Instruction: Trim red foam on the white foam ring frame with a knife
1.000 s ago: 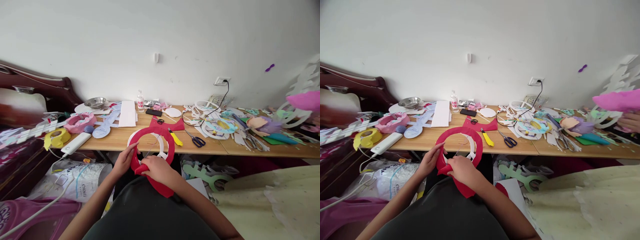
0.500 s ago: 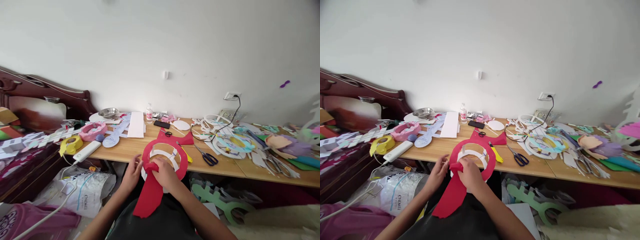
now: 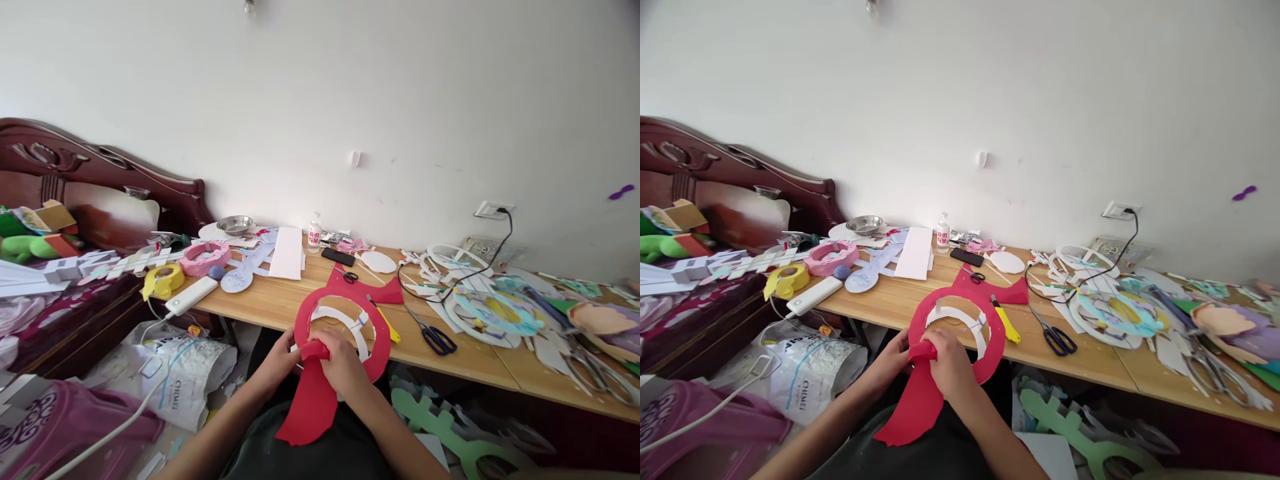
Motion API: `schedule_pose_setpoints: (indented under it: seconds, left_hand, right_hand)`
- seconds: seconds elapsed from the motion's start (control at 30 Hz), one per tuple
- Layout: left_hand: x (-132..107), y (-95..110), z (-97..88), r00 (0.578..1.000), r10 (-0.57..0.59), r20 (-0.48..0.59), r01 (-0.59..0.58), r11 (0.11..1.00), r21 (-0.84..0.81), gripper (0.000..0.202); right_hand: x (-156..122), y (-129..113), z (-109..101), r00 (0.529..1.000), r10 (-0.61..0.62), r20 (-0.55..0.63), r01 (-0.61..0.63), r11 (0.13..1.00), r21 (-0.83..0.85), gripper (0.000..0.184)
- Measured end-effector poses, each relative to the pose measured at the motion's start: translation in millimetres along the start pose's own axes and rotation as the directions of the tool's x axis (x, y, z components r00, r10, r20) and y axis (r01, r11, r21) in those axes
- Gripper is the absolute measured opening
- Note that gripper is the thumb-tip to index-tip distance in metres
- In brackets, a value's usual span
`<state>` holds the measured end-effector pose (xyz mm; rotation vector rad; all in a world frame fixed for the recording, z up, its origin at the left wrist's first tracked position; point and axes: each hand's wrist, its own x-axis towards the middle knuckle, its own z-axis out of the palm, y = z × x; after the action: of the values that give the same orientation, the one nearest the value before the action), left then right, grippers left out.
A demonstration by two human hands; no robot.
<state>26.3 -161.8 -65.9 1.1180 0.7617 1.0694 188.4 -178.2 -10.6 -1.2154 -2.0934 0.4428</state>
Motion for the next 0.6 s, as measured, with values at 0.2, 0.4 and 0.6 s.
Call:
schedule_pose_setpoints:
  seconds: [0.2, 0.4, 0.6]
  left_hand:
    - [0, -9, 1.3, 0.992, 0.022, 0.12, -0.004, 0.989, -0.15, 0.038]
    - [3, -13, 5.9, 0.975, 0.189, 0.116, -0.165, 0.968, -0.191, 0.043]
    - [6, -9, 14.4, 0.96, 0.277, 0.03, -0.267, 0.946, -0.186, 0.039]
  right_hand:
    - [-7, 1, -5, 0.999, -0.046, 0.001, 0.046, 0.991, -0.126, 0.05]
    - [-16, 2, 0, 0.99, -0.088, -0.108, 0.067, 0.98, -0.186, 0.053]
    - [-21, -6, 2, 0.955, -0.172, -0.243, 0.074, 0.927, -0.368, 0.055]
